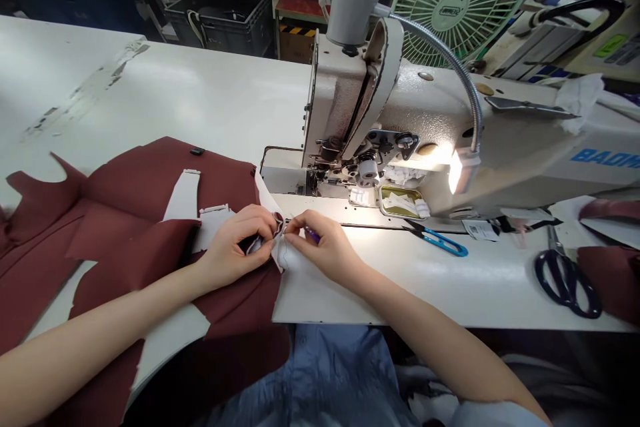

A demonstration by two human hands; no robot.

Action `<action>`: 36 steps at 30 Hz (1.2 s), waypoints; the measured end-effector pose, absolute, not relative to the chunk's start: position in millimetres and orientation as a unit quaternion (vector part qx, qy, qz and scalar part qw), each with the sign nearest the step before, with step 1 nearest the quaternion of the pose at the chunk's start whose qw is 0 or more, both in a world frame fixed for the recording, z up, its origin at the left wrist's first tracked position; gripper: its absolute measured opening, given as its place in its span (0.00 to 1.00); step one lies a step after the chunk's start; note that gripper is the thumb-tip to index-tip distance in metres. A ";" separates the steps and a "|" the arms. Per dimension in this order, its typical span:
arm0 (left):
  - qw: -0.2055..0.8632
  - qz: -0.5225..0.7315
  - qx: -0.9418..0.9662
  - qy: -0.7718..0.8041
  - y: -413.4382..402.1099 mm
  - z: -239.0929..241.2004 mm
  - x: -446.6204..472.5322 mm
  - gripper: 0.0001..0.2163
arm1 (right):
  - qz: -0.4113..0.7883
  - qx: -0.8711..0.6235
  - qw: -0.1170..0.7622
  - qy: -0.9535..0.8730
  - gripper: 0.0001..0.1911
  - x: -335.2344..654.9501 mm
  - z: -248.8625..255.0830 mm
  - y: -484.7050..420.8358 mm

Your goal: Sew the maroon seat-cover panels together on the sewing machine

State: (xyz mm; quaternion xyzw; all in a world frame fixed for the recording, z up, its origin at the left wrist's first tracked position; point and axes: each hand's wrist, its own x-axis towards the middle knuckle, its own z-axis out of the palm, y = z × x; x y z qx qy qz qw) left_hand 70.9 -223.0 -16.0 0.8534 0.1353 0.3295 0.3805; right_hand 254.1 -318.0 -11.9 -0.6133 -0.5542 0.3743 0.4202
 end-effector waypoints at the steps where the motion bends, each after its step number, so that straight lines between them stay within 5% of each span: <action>1: 0.378 0.330 0.854 0.134 -223.2 -16.0 71.6 0.07 | 0.363 -0.616 0.410 -0.566 0.05 250.1 -14.4 -318.9; 27: 0.356 0.324 0.866 0.135 -222.8 -19.7 72.9 0.06 | 0.410 -0.615 0.408 -0.536 0.07 263.9 -7.1 -319.9; 36: 0.349 0.327 0.870 0.123 -221.7 -21.6 72.9 0.06 | 0.338 -0.667 0.282 -0.601 0.10 264.9 3.6 -322.6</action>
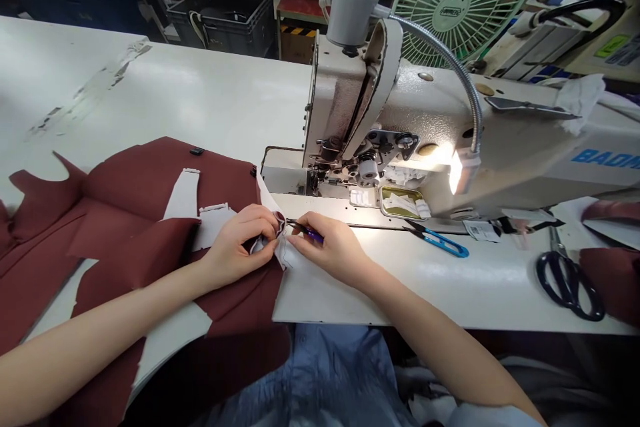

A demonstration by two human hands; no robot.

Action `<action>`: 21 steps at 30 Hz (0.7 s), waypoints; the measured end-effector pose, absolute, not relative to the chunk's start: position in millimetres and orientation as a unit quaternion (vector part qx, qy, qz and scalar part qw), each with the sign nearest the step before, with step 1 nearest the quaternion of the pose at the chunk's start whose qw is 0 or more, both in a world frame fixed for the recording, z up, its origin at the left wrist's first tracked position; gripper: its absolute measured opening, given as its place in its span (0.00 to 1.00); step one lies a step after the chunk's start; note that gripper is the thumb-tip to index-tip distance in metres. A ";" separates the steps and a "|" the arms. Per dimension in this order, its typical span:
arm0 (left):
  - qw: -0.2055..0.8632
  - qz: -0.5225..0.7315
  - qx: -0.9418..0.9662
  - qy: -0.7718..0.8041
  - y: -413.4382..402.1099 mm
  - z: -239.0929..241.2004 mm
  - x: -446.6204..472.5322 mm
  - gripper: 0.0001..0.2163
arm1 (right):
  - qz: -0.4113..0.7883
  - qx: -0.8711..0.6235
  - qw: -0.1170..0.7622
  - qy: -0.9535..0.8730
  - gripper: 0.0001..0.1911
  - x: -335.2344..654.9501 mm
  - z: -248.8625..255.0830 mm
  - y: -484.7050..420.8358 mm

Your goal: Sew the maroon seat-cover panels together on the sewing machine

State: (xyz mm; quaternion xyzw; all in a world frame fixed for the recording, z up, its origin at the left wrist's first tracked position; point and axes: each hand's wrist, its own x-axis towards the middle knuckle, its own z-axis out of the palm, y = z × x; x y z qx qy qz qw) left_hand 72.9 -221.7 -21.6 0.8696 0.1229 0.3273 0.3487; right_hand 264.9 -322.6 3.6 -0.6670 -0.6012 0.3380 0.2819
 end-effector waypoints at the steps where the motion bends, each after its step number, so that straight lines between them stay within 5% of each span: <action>1: 0.346 0.328 0.870 0.126 -221.3 -21.9 72.9 0.06 | 0.337 -0.670 0.242 -0.615 0.11 268.9 8.0 -324.0; 7: 0.324 0.333 0.876 0.128 -220.5 -23.1 74.7 0.05 | 0.288 -0.644 0.080 -0.705 0.15 280.0 19.8 -329.6; 21: 0.261 0.309 0.910 0.094 -224.4 -27.0 77.3 0.04 | 0.198 -0.683 -0.006 -0.703 0.17 261.5 15.8 -331.8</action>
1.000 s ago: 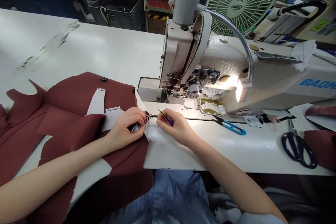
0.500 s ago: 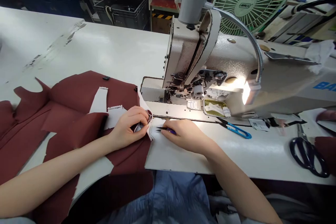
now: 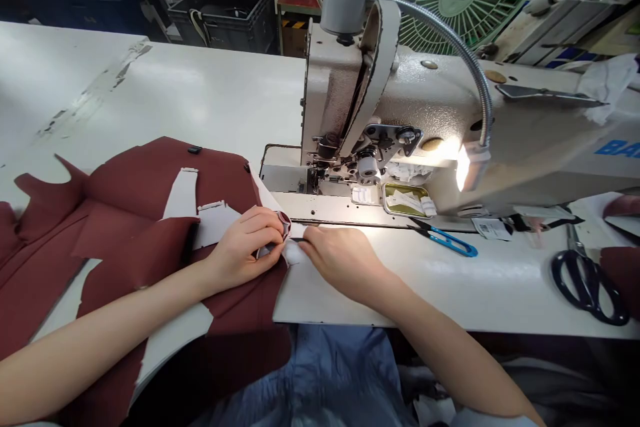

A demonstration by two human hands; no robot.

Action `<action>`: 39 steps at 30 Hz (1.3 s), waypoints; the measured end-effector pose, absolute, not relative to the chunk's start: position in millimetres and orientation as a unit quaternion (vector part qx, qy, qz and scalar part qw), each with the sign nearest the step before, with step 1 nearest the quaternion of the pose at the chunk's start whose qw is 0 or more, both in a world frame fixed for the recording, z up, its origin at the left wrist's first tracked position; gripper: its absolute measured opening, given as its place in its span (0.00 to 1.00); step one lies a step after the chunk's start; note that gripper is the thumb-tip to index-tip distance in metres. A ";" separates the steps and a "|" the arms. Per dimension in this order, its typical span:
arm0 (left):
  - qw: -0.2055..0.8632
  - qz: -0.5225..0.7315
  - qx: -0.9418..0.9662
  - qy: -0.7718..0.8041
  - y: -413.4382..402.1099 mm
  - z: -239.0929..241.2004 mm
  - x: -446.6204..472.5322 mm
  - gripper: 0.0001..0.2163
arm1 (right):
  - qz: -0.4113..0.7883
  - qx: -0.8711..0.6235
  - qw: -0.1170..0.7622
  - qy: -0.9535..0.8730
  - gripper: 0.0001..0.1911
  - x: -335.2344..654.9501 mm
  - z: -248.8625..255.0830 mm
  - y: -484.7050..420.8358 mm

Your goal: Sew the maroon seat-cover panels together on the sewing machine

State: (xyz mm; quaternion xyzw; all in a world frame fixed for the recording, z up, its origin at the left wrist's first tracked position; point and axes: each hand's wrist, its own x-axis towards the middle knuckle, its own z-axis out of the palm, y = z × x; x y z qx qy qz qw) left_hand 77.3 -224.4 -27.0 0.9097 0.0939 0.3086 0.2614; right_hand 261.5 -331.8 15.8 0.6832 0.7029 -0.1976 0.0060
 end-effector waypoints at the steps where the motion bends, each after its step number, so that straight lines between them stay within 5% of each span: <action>1: 0.263 0.308 0.909 0.096 -224.1 -27.3 77.2 0.04 | -0.198 0.695 0.004 0.691 0.16 267.6 18.3 -331.3; 8: 0.300 0.272 0.907 0.116 -223.5 -27.2 73.9 0.08 | -0.072 0.774 0.040 0.627 0.12 312.6 17.8 -339.0; 12: 0.285 0.291 0.897 0.171 -223.6 -25.0 72.8 0.14 | 0.064 0.737 -0.025 0.673 0.12 311.6 2.3 -361.8; 17: 0.265 0.242 0.913 0.192 -229.1 -20.4 80.2 0.25 | 0.029 0.580 -0.103 0.808 0.21 275.0 -8.1 -362.2; 21: 0.180 0.174 0.947 0.202 -233.0 -12.3 86.4 0.32 | 0.039 0.540 -0.075 0.837 0.16 253.4 -14.5 -346.1; 24: 0.140 0.125 0.960 0.209 -226.5 -6.6 91.2 0.26 | 0.071 0.521 -0.072 0.848 0.17 251.8 -20.1 -343.5; 28: 0.139 0.117 0.959 0.217 -209.5 -9.8 102.2 0.10 | 0.069 0.511 -0.077 0.854 0.30 254.2 -23.3 -347.1; 34: 0.163 0.120 0.959 0.198 -190.7 -16.5 117.2 0.10 | 0.139 0.498 -0.106 0.850 0.20 255.8 -35.0 -335.4; 39: 0.134 0.053 0.964 0.225 -176.0 -10.0 134.6 0.10 | 0.141 0.514 -0.112 0.839 0.22 262.9 -42.2 -324.4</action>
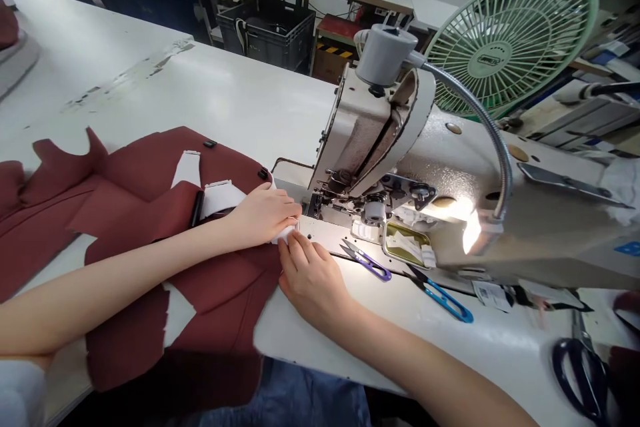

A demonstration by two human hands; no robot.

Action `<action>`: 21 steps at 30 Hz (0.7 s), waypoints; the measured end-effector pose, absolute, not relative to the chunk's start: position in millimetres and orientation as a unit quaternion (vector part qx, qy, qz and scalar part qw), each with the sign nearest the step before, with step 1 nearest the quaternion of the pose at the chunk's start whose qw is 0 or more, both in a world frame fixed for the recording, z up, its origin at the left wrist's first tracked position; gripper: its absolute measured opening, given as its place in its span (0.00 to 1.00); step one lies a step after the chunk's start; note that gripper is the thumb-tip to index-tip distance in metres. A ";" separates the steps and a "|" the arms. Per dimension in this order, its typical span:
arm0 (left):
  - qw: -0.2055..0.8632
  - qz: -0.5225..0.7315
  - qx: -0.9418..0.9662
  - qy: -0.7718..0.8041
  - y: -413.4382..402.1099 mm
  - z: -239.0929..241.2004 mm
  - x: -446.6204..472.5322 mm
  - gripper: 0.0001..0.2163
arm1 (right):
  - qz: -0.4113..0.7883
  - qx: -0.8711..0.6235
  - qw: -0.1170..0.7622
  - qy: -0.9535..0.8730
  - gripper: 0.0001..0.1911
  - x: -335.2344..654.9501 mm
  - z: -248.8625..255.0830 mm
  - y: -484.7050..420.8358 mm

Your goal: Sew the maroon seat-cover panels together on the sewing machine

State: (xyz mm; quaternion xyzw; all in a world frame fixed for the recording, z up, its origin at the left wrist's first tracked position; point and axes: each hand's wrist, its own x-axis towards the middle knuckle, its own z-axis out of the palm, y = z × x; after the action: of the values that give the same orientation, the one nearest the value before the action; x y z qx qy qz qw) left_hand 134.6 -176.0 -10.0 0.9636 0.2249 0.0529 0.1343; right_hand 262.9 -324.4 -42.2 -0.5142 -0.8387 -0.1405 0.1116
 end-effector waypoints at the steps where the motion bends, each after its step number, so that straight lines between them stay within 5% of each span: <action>1: 0.127 0.040 0.965 0.224 -172.7 -10.1 138.9 0.11 | -0.136 -0.518 0.106 -0.838 0.23 264.3 -42.3 -323.1; 21: 0.183 0.092 0.957 0.206 -137.0 -26.3 188.1 0.08 | -0.138 -0.576 0.063 -0.803 0.21 292.9 -31.7 -304.2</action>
State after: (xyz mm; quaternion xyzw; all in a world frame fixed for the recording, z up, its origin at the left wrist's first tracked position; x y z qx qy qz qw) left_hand 188.1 -137.0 -26.3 0.9570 0.2057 0.0920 0.1827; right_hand 292.9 -304.2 -31.7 -0.5765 -0.8029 -0.1381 0.0634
